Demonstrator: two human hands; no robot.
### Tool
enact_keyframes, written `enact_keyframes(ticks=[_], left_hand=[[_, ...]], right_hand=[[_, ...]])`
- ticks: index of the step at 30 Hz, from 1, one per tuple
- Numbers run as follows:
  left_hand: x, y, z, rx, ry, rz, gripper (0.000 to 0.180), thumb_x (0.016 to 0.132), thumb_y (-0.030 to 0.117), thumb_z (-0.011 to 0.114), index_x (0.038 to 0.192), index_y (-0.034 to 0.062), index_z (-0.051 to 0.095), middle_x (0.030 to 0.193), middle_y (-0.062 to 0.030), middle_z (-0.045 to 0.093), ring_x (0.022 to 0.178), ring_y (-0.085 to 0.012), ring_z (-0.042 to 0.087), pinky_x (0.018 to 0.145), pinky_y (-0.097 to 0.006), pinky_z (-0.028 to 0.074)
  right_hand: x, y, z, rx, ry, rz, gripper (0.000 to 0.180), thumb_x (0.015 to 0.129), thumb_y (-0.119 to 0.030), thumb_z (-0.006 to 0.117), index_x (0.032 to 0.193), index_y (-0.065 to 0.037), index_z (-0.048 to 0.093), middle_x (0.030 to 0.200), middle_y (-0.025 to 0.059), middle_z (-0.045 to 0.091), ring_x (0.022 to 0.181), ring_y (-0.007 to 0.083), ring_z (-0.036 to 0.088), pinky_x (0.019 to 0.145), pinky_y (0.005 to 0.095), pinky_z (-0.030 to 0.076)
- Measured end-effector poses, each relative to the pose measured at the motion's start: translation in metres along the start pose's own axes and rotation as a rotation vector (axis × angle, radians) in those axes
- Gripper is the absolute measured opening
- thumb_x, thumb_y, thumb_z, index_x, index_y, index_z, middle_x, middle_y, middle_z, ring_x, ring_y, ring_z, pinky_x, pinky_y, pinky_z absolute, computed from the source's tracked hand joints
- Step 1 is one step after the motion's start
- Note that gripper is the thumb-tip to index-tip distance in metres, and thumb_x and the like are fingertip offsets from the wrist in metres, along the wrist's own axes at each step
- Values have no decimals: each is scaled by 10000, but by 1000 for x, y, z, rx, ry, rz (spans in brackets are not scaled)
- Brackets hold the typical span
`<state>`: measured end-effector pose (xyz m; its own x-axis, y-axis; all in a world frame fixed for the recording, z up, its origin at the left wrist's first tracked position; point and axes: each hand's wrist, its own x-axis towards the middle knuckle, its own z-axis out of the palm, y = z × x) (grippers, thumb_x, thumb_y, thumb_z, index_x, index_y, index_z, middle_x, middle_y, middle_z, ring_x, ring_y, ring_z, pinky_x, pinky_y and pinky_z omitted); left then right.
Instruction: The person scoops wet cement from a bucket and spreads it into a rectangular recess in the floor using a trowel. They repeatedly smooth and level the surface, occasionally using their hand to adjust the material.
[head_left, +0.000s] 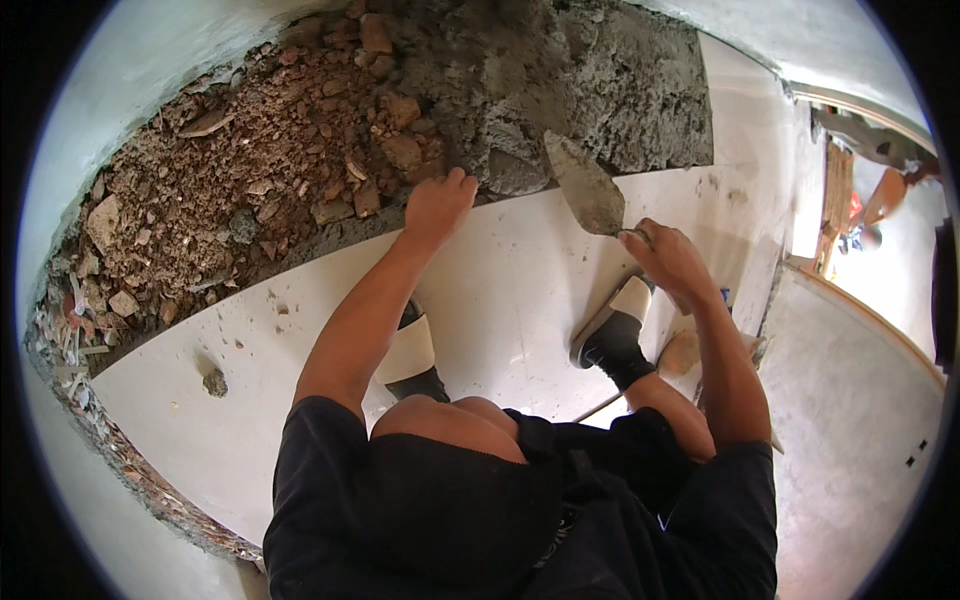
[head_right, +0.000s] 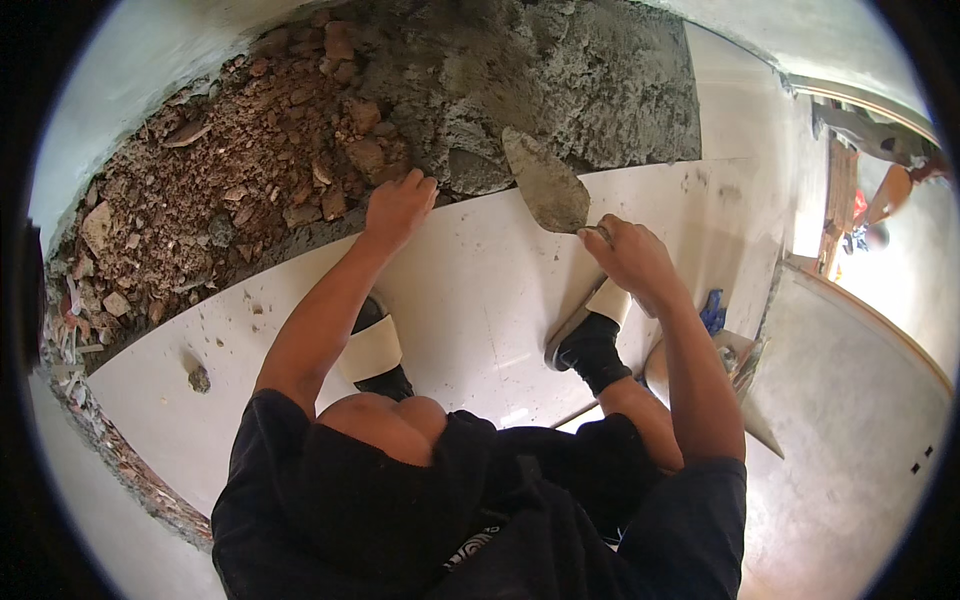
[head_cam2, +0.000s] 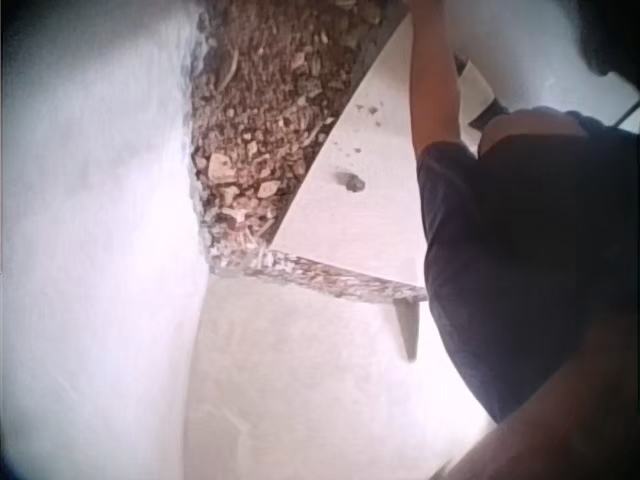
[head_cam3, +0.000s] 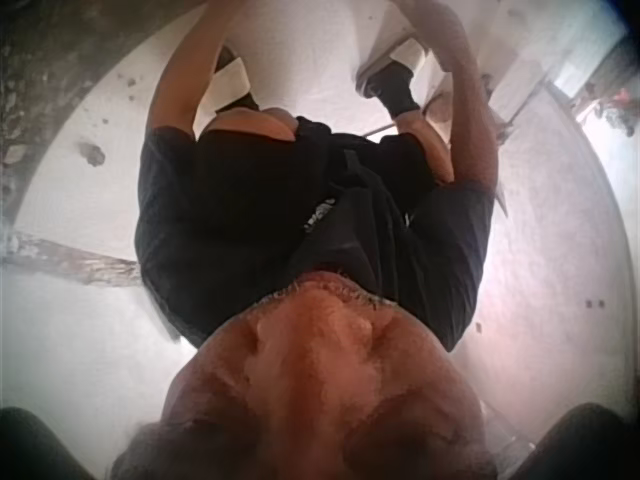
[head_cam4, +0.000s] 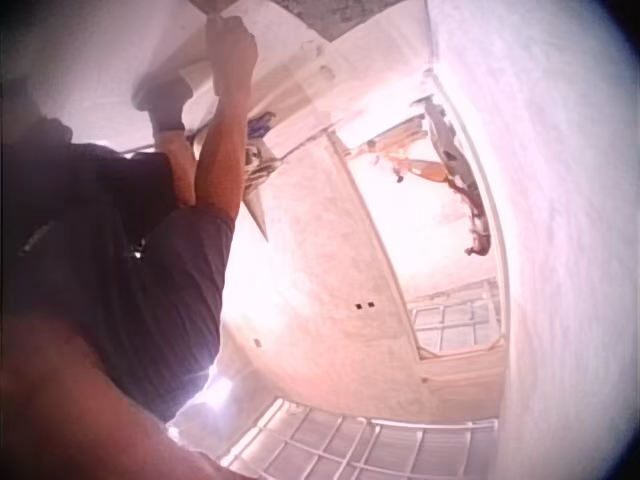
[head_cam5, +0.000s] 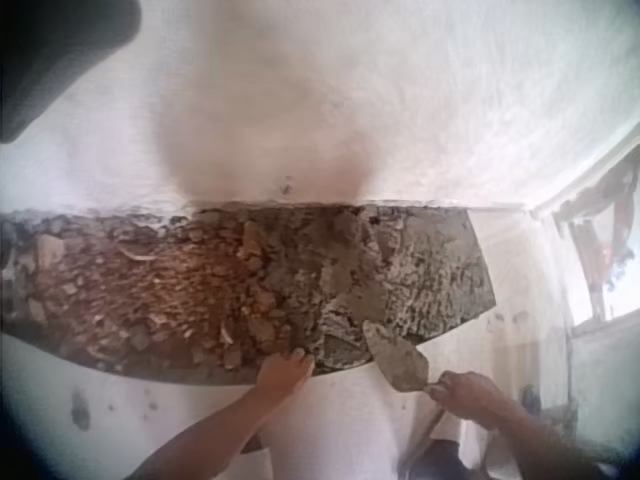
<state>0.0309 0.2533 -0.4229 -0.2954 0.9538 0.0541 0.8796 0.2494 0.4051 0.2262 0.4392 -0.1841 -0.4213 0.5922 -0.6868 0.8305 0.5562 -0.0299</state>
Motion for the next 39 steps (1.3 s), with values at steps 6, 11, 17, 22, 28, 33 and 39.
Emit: enact_keyframes(ticks=[6, 11, 17, 22, 28, 33, 39], left_hand=[[-3, 0, 10, -114, 120, 4, 185, 893, 273, 632, 820, 105, 603, 811, -51, 515, 563, -248, 568, 507, -360, 505], [0, 10, 11, -134, 140, -137, 208, 866, 277, 651, 782, 97, 590, 802, -47, 531, 551, -253, 580, 513, -372, 513], [6, 10, 3, -81, 41, -21, 197, 853, 258, 652, 780, 82, 605, 828, -60, 568, 625, -247, 627, 566, -378, 523], [-5, 1, -12, -340, -32, -285, 201, 878, 266, 638, 866, 66, 649, 854, -63, 600, 814, -258, 639, 674, -376, 519], [-29, -35, -40, -938, 55, -689, 282, 928, 325, 605, 983, 53, 659, 888, -54, 627, 736, -210, 613, 640, -373, 477], [-36, -63, -66, -1591, 44, -1037, 251, 912, 324, 655, 913, 73, 656, 806, -8, 604, 531, -80, 407, 492, -246, 342], [-68, -106, -109, -1279, 315, -1058, 291, 901, 298, 669, 1042, 44, 651, 890, -74, 643, 673, -121, 533, 597, -284, 431]], right_hand=[[24, -24, 42, 3, 284, -180, 324, 897, -353, 562, 907, -29, 539, 729, 195, 632, 769, 397, 632, 712, 481, 483], [51, -52, 55, 94, 270, -95, 332, 877, -353, 596, 906, -32, 517, 761, 192, 638, 762, 399, 632, 704, 480, 483], [64, -62, 68, 171, 289, -98, 364, 862, -370, 611, 924, -19, 539, 793, 213, 649, 789, 409, 634, 712, 477, 487], [64, -51, 82, 259, 298, -45, 402, 842, -376, 638, 975, -4, 568, 804, 218, 659, 796, 408, 640, 708, 470, 491], [66, -45, 80, 399, 310, 12, 411, 836, -380, 654, 955, 8, 589, 778, 211, 656, 766, 383, 647, 700, 456, 490], [68, -48, 77, 406, 337, -4, 407, 844, -374, 656, 962, 11, 595, 762, 205, 656, 728, 377, 646, 680, 443, 490], [67, -49, 78, 424, 388, -111, 399, 858, -363, 656, 970, 16, 602, 758, 207, 653, 714, 372, 647, 654, 425, 494]])
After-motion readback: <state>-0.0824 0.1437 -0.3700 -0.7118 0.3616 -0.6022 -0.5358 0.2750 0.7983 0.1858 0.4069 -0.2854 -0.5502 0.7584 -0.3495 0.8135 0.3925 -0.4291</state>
